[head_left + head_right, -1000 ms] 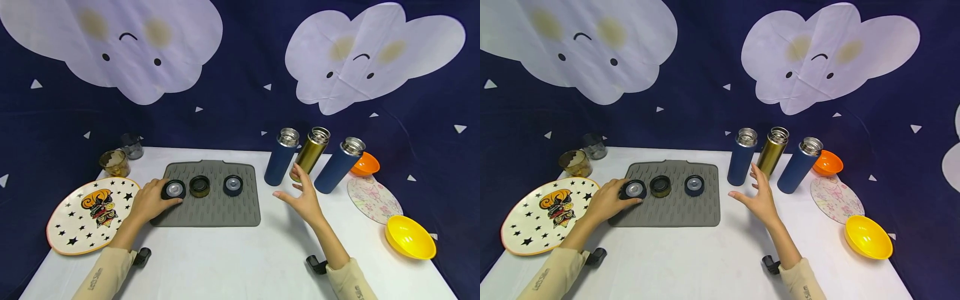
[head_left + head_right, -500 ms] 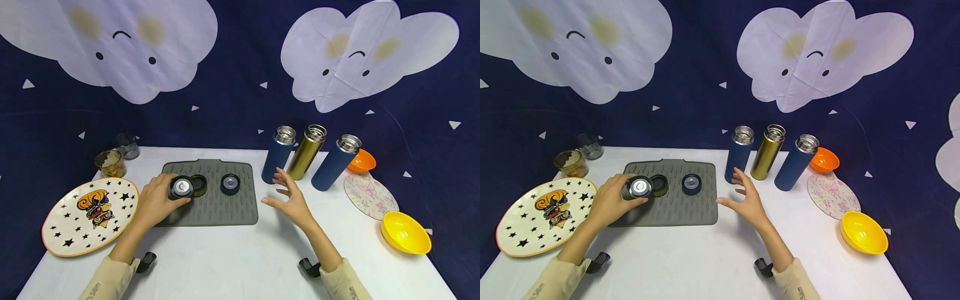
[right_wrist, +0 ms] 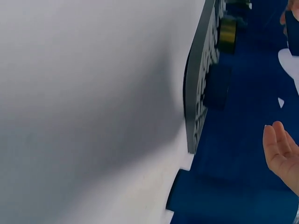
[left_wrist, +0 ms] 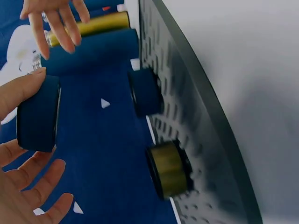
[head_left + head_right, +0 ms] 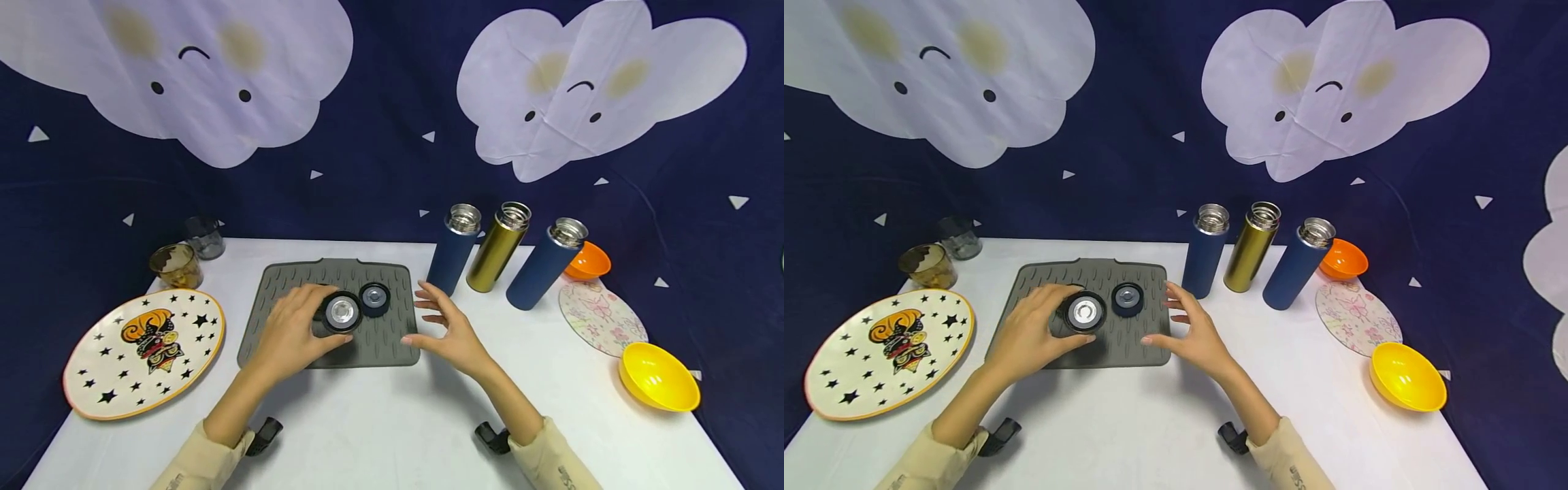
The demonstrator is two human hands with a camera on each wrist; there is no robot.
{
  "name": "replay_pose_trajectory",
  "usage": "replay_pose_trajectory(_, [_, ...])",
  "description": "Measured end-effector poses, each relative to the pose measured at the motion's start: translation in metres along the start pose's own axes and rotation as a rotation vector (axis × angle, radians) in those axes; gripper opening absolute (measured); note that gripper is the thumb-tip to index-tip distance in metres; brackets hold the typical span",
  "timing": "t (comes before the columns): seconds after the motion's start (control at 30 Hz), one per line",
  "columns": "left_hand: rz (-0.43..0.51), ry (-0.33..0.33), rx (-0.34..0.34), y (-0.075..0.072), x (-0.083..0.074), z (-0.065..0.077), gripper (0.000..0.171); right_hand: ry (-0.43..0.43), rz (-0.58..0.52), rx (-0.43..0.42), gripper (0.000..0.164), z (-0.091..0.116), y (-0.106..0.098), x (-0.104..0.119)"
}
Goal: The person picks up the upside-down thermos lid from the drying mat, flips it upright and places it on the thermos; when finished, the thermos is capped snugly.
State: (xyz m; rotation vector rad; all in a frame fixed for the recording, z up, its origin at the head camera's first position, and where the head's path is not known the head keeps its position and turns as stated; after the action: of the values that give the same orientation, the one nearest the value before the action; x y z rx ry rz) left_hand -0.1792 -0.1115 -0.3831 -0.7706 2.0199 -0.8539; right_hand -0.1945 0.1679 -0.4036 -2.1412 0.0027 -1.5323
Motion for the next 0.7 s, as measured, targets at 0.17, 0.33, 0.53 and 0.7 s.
replay_pose_trajectory(0.17, [0.014, 0.088, -0.013, 0.006, -0.014, -0.004, 0.076, 0.000, -0.065, 0.062, 0.087, -0.002, 0.010, 0.004])
replay_pose_trajectory(0.33, [0.030, 0.143, -0.029, 0.012, -0.025, -0.006, 0.075, 0.032, -0.232, 0.147, 0.083, -0.004, 0.020, 0.007])
replay_pose_trajectory(0.53, [0.057, 0.197, -0.049, 0.016, -0.034, -0.004, 0.074, 0.087, -0.440, 0.224, 0.074, -0.006, 0.031, 0.009])
replay_pose_trajectory(0.7, [0.070, 0.225, -0.073, 0.018, -0.037, -0.002, 0.075, 0.107, -0.522, 0.229, 0.062, -0.006, 0.035, 0.010])
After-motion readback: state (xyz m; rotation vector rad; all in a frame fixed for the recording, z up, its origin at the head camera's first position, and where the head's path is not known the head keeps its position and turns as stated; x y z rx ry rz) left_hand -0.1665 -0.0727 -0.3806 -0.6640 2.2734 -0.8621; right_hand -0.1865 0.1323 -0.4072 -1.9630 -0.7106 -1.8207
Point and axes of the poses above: each hand's wrist, its own z-axis away from the middle knuckle, its own y-axis out of the palm, x = y × z, the point moved 2 cm from there along -z, towards the middle knuckle, and after that the axes turned 2 degrees about x, right-handed, at the moved point
